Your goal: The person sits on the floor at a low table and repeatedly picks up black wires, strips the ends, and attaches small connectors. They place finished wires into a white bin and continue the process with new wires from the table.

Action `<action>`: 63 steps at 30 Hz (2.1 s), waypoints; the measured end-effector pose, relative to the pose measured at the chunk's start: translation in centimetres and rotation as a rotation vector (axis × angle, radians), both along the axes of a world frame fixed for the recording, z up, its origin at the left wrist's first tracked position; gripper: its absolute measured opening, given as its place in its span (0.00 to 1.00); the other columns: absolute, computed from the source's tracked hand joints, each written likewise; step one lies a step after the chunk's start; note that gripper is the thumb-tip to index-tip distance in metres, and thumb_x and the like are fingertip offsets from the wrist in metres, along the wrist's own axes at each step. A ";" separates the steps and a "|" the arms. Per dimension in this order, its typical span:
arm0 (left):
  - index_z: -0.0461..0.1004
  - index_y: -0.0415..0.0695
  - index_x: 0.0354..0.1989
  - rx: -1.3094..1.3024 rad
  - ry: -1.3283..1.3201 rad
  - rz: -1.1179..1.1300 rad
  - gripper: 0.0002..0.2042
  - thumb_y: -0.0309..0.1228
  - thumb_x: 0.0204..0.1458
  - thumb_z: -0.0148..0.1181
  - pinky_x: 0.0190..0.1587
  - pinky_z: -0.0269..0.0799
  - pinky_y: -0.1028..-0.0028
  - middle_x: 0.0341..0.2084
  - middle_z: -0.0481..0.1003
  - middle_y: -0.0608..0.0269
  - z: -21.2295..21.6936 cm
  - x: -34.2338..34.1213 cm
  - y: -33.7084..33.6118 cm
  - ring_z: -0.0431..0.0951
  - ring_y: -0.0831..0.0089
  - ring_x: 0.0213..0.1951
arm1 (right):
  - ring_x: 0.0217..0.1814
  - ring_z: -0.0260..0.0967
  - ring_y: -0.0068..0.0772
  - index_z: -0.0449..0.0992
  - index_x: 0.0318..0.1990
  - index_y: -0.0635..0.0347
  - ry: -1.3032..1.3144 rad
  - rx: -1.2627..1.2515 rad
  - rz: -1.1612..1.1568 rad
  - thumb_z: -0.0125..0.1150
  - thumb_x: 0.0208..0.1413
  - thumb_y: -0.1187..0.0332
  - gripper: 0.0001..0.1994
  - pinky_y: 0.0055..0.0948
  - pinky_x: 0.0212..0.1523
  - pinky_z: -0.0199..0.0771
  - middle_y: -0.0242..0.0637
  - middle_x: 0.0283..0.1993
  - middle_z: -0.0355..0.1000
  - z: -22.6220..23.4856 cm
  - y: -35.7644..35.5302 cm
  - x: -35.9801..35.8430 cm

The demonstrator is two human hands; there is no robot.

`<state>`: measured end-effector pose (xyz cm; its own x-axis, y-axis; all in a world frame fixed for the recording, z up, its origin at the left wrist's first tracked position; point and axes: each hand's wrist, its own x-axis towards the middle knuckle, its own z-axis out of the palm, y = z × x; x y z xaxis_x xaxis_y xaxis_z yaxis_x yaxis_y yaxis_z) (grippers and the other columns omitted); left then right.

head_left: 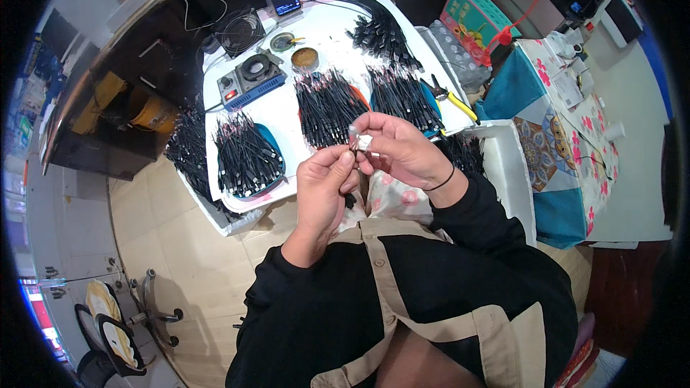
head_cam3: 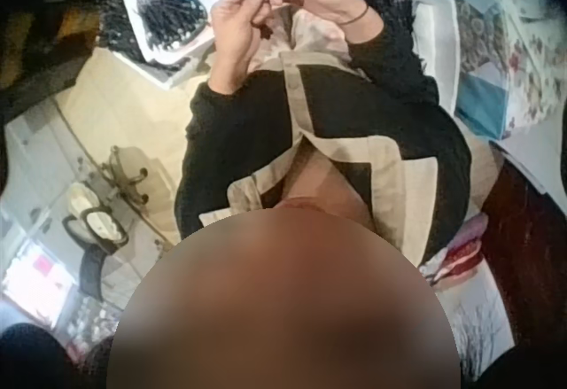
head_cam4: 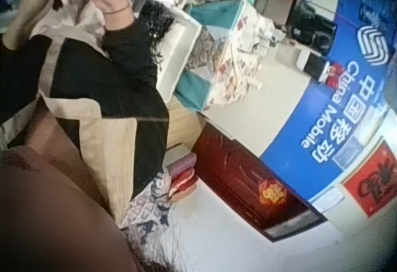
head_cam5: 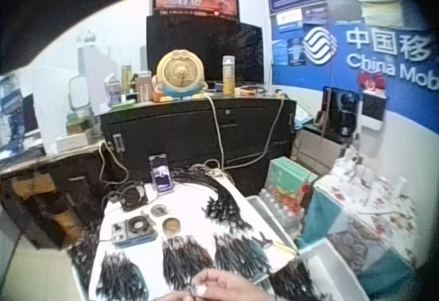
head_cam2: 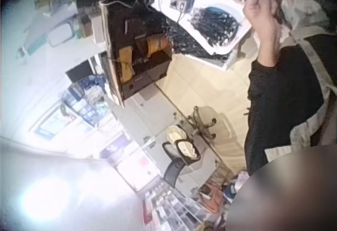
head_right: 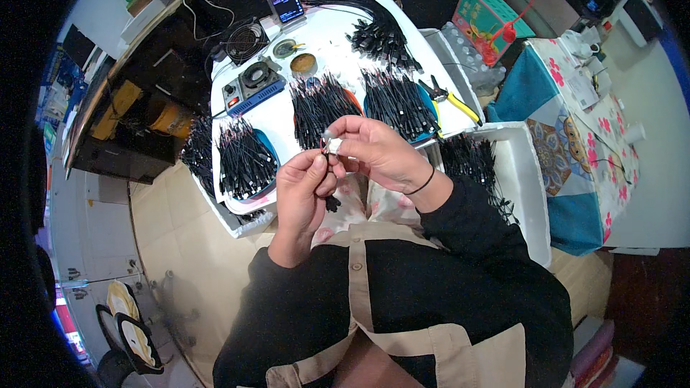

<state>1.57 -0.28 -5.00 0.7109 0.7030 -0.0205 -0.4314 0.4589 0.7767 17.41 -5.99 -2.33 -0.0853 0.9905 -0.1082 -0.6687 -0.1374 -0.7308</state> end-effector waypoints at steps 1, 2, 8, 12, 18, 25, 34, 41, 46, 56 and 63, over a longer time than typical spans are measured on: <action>0.73 0.32 0.38 0.001 0.015 -0.001 0.08 0.25 0.60 0.50 0.21 0.53 0.84 0.26 0.76 0.55 0.0 0.0 0.1 0.59 0.84 0.17 | 0.33 0.71 0.21 0.70 0.41 0.65 -0.040 -0.001 0.002 0.56 0.58 0.72 0.07 0.19 0.35 0.71 0.33 0.33 0.71 0.1 0.1 0.2; 0.73 0.32 0.38 0.002 0.029 -0.002 0.08 0.25 0.60 0.50 0.21 0.53 0.84 0.26 0.76 0.54 0.1 0.1 0.2 0.59 0.84 0.17 | 0.32 0.71 0.22 0.70 0.41 0.65 -0.063 -0.030 0.004 0.56 0.58 0.72 0.07 0.19 0.34 0.71 0.33 0.33 0.71 0.2 0.2 0.5; 0.74 0.29 0.38 0.110 0.203 -0.093 0.09 0.23 0.59 0.50 0.24 0.58 0.85 0.24 0.76 0.57 0.1 0.2 1.2 0.62 0.85 0.19 | 0.29 0.71 0.22 0.70 0.40 0.64 -0.080 -0.152 0.089 0.56 0.58 0.72 0.06 0.17 0.30 0.67 0.32 0.31 0.71 0.0 1.1 1.8; 0.75 0.32 0.38 0.131 0.241 -0.052 0.08 0.26 0.59 0.54 0.24 0.58 0.86 0.23 0.74 0.64 -0.8 0.4 1.9 0.66 0.85 0.22 | 0.32 0.71 0.19 0.72 0.41 0.63 -0.286 -0.150 0.175 0.58 0.57 0.69 0.08 0.15 0.33 0.69 0.30 0.34 0.72 -1.7 2.6 4.3; 0.75 0.32 0.36 -0.030 0.140 -0.024 0.08 0.26 0.58 0.53 0.22 0.55 0.85 0.21 0.72 0.64 -2.1 0.9 3.8 0.63 0.85 0.19 | 0.26 0.71 0.21 0.78 0.34 0.65 -1.543 -0.251 -0.514 0.61 0.52 0.65 0.11 0.23 0.28 0.69 0.33 0.25 0.75 -5.4 13.4 23.7; 0.73 0.32 0.35 -0.045 0.164 -0.009 0.08 0.26 0.59 0.52 0.21 0.52 0.82 0.19 0.69 0.65 -2.3 1.2 4.0 0.58 0.84 0.18 | 0.27 0.74 0.48 0.77 0.20 0.67 -1.787 -0.515 -0.230 0.61 0.43 0.56 0.18 0.38 0.36 0.75 0.49 0.25 0.75 -13.2 18.3 31.6; 0.73 0.32 0.37 -0.037 0.112 -0.030 0.08 0.26 0.60 0.51 0.22 0.53 0.83 0.20 0.71 0.63 -2.3 1.0 3.2 0.58 0.84 0.19 | 0.23 0.72 0.31 0.77 0.20 0.62 -1.735 -0.394 -0.541 0.64 0.41 0.68 0.07 0.31 0.30 0.71 0.38 0.20 0.73 -12.1 18.8 29.8; 0.73 0.34 0.38 -0.034 0.076 0.071 0.08 0.27 0.60 0.51 0.24 0.57 0.83 0.23 0.72 0.62 -1.5 0.4 2.5 0.62 0.82 0.21 | 0.28 0.75 0.33 0.73 0.27 0.62 -1.636 0.006 -0.641 0.61 0.45 0.69 0.07 0.31 0.30 0.73 0.40 0.26 0.75 -3.8 17.5 25.6; 0.70 0.37 0.36 0.002 0.115 0.167 0.09 0.30 0.63 0.46 0.36 0.74 0.78 0.39 0.76 0.53 1.3 1.0 3.2 0.77 0.70 0.38 | 0.26 0.75 0.27 0.68 0.32 0.66 -1.366 0.143 -0.576 0.56 0.51 0.74 0.05 0.22 0.26 0.73 0.37 0.24 0.73 4.2 14.2 18.7; 0.67 0.35 0.41 -0.059 -0.251 0.214 0.09 0.30 0.63 0.46 0.50 0.76 0.58 0.49 0.70 0.51 6.7 4.6 11.4 0.74 0.53 0.49 | 0.25 0.71 0.45 0.66 0.33 0.59 -1.805 0.461 -0.504 0.57 0.51 0.72 0.06 0.39 0.25 0.70 0.43 0.23 0.69 1.8 -2.5 -0.7; 0.69 0.38 0.35 0.204 -0.028 0.153 0.09 0.29 0.63 0.46 0.22 0.55 0.84 0.36 0.75 0.54 4.4 0.2 5.7 0.59 0.83 0.19 | 0.30 0.72 0.38 0.71 0.40 0.61 -1.289 0.264 -0.156 0.57 0.55 0.68 0.08 0.33 0.32 0.71 0.40 0.31 0.72 -5.2 -6.5 -3.0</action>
